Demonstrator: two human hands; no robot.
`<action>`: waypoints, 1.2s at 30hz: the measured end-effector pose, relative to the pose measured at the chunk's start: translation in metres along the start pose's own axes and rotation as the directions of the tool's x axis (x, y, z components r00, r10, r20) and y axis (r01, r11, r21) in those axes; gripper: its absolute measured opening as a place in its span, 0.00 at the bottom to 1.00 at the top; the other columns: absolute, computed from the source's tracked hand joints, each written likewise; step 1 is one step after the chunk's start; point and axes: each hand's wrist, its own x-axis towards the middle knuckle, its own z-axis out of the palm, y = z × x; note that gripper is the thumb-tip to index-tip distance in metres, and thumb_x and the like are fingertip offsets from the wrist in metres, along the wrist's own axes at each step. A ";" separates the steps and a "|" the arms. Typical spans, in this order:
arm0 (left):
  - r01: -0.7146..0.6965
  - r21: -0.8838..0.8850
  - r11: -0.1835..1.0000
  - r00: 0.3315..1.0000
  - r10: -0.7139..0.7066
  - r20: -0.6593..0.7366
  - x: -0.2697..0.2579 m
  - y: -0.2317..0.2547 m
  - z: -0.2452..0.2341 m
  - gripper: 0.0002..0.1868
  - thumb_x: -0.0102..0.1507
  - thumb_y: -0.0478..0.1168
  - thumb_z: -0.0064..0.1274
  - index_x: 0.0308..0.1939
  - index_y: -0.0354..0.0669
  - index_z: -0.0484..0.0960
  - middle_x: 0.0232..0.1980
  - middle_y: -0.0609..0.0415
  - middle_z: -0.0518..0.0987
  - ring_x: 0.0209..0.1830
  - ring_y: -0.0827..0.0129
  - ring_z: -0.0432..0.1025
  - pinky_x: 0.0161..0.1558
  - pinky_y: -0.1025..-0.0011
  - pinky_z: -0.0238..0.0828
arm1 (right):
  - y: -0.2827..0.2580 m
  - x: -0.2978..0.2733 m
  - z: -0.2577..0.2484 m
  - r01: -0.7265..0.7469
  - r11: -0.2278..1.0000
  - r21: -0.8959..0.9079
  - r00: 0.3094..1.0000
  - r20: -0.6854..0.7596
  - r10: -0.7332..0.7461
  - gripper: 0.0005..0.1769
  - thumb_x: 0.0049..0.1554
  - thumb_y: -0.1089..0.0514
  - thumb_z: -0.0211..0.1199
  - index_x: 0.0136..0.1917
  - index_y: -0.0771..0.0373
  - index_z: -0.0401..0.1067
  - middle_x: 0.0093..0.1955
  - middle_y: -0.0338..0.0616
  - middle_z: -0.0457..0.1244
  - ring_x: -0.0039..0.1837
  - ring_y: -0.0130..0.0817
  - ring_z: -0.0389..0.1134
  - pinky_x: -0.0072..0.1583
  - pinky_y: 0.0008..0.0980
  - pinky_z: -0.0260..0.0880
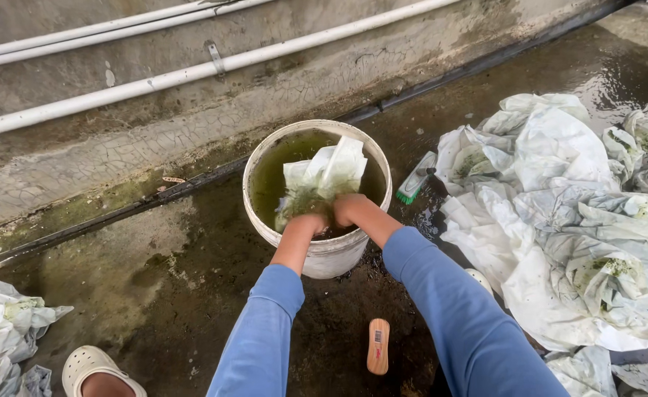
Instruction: The person scrubs a white cloth with a brush on a concrete floor, repeatedly dipping it into a bucket of water to rinse. The person continues scrubbing and rinsing the cloth throughout the clip.
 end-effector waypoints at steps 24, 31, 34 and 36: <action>0.054 -0.010 0.999 0.999 -0.054 -0.010 0.049 -0.061 0.014 0.34 0.65 0.50 0.26 0.75 0.44 0.48 0.65 0.41 0.69 0.61 0.47 0.64 0.67 0.40 0.44 | 0.014 0.027 0.004 0.136 0.981 0.137 0.990 -0.064 -0.128 0.21 0.54 0.53 0.53 0.55 0.68 0.73 0.46 0.56 0.66 0.46 0.48 0.69 0.44 0.45 0.70; -0.068 -0.118 0.991 0.959 0.032 -0.282 -0.003 -0.047 0.001 0.30 0.57 0.47 0.46 0.64 0.51 0.72 0.62 0.46 0.74 0.65 0.50 0.66 0.61 0.46 0.63 | 0.025 0.083 0.028 0.196 0.970 0.140 0.979 -0.089 -0.185 0.13 0.50 0.58 0.55 0.37 0.67 0.77 0.31 0.52 0.65 0.31 0.44 0.65 0.35 0.42 0.65; -0.063 -0.175 0.982 0.836 -0.044 -0.546 -0.012 -0.050 0.002 0.18 0.51 0.55 0.52 0.43 0.62 0.79 0.46 0.60 0.81 0.54 0.58 0.73 0.53 0.57 0.65 | -0.012 -0.080 -0.056 0.113 0.969 0.221 0.970 -0.237 -0.059 0.26 0.53 0.55 0.54 0.64 0.62 0.70 0.63 0.58 0.62 0.56 0.55 0.67 0.52 0.57 0.71; -0.098 -0.218 0.971 0.781 -0.061 -0.622 -0.022 -0.048 0.001 0.17 0.52 0.54 0.57 0.42 0.59 0.78 0.45 0.59 0.77 0.54 0.59 0.72 0.51 0.58 0.68 | -0.022 -0.118 -0.074 0.080 0.981 0.175 0.938 -0.348 -0.015 0.21 0.54 0.55 0.56 0.59 0.63 0.72 0.63 0.56 0.60 0.59 0.54 0.65 0.56 0.57 0.70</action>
